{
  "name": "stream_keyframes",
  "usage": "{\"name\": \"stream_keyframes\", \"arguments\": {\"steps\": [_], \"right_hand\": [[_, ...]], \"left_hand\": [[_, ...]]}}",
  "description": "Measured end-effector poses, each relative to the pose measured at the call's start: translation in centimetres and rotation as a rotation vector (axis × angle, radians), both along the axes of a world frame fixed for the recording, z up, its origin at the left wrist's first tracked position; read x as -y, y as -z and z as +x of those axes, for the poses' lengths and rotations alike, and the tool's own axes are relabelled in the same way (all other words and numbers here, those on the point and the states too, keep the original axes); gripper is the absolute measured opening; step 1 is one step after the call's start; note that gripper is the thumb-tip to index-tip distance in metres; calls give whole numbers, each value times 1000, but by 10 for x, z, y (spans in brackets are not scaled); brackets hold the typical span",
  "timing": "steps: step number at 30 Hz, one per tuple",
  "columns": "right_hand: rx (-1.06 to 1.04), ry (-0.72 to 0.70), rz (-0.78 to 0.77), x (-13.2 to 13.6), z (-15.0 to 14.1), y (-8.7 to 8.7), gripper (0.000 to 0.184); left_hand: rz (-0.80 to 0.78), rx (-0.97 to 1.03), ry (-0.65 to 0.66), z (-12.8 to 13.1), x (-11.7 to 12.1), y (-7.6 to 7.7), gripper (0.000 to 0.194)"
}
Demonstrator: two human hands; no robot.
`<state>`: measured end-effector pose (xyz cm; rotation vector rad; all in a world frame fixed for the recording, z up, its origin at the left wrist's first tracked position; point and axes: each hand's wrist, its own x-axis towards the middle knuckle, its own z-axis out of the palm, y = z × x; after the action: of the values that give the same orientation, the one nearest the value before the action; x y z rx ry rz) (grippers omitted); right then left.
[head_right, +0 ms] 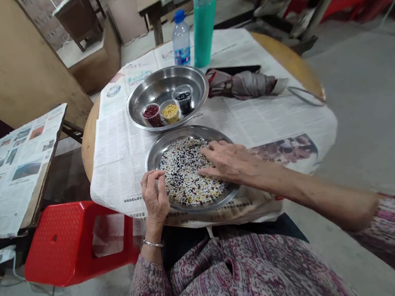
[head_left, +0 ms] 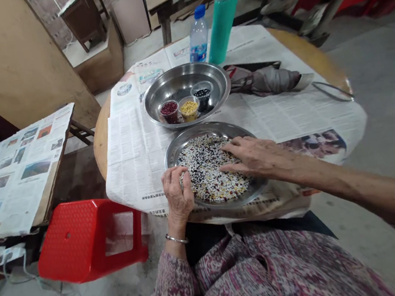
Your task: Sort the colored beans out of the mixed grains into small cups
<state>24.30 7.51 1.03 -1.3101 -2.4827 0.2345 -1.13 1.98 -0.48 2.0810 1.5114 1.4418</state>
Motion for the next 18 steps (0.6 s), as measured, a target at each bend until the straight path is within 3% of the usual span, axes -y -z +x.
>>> {"name": "stream_keyframes", "arguments": {"steps": [2,6,10,14,18], "right_hand": [[-23,-39,-76,9,-2,3,33],[-161,-115,-183,15,-26,11,16],[-282,-203,-239,2,-60,11,27],[-254,-358,-148,-20,-84,0,23],[-132,-445,-53,-41,-86,-7,19]], "left_hand": [[-2,-2,3,0,0,0,25],[-4,-6,6,-1,0,-1,26],[-4,-3,3,-1,0,-1,26],[-9,-7,-11,-1,-1,-1,27],[0,1,-1,0,-1,-2,27]]}}
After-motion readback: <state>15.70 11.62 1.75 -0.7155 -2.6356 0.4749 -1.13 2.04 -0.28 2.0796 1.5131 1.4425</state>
